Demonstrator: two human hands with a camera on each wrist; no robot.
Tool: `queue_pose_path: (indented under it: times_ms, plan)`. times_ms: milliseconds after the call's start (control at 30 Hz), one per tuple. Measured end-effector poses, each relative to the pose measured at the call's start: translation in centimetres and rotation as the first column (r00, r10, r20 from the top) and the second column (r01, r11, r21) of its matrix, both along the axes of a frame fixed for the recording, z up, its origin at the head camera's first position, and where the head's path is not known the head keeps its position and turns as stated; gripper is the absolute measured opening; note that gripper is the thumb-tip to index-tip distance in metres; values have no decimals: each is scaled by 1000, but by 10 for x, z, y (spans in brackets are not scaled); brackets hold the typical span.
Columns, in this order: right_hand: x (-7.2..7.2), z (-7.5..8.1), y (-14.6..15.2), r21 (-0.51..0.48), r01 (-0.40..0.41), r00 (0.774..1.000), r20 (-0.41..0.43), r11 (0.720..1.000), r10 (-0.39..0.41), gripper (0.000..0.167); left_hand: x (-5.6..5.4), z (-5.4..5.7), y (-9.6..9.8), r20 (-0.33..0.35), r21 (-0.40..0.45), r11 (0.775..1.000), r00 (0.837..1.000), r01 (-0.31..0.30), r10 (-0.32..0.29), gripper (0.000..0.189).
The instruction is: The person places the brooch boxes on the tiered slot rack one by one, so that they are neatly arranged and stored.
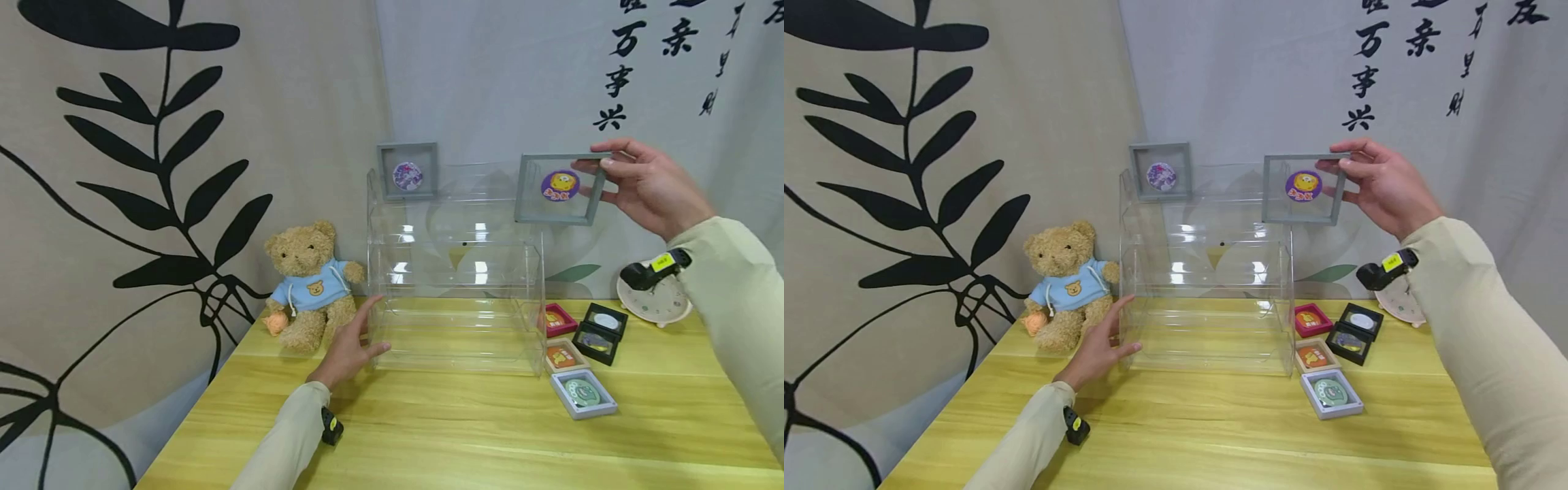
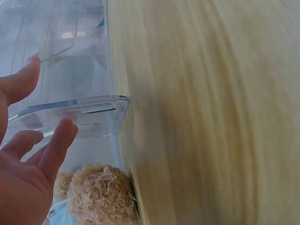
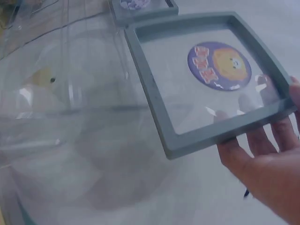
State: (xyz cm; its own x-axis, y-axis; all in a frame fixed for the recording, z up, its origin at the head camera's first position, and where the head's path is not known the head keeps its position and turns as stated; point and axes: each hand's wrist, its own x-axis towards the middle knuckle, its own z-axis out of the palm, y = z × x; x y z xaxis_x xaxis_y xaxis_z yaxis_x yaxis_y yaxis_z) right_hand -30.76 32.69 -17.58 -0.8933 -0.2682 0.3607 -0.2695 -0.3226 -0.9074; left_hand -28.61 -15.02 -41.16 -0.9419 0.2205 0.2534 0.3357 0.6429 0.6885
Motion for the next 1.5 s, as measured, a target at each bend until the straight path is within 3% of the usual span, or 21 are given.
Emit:
queue_pose_path:
  times_ms: [133, 333, 667, 867, 1033, 1300, 1500]
  plan:
    - [-12, 19, -24, 55, 70, 997, -21, 996, -69, 28, 0, -1, 0, 2, 3, 1000, 1000, -7, 7, 98]
    - [-28, 41, -55, 165, 190, 982, -31, 968, -188, 27, -2, -3, 0, 6, 20, 1000, 1000, -1, 1, 98]
    - [-51, 65, -99, 252, 188, 982, -36, 949, -185, 28, -4, 0, -2, -16, 10, 1000, 1000, 5, -5, 96]
    - [-62, 67, -109, 382, 258, 965, -68, 887, -251, 27, -1, -3, -1, -8, 13, 999, 999, 47, -47, 93]
    - [-66, 70, -112, 436, 288, 957, -91, 853, -277, 26, 0, -1, -1, -33, 14, 999, 999, 39, -39, 94]
    - [-73, 57, -113, 541, 314, 948, -138, 780, -286, 24, -3, -1, -1, -42, 0, 999, 998, 42, -42, 93]
    - [-77, 45, -113, 569, 313, 949, -165, 760, -268, 26, -1, 0, -2, -34, 10, 1000, 999, 30, -29, 92]
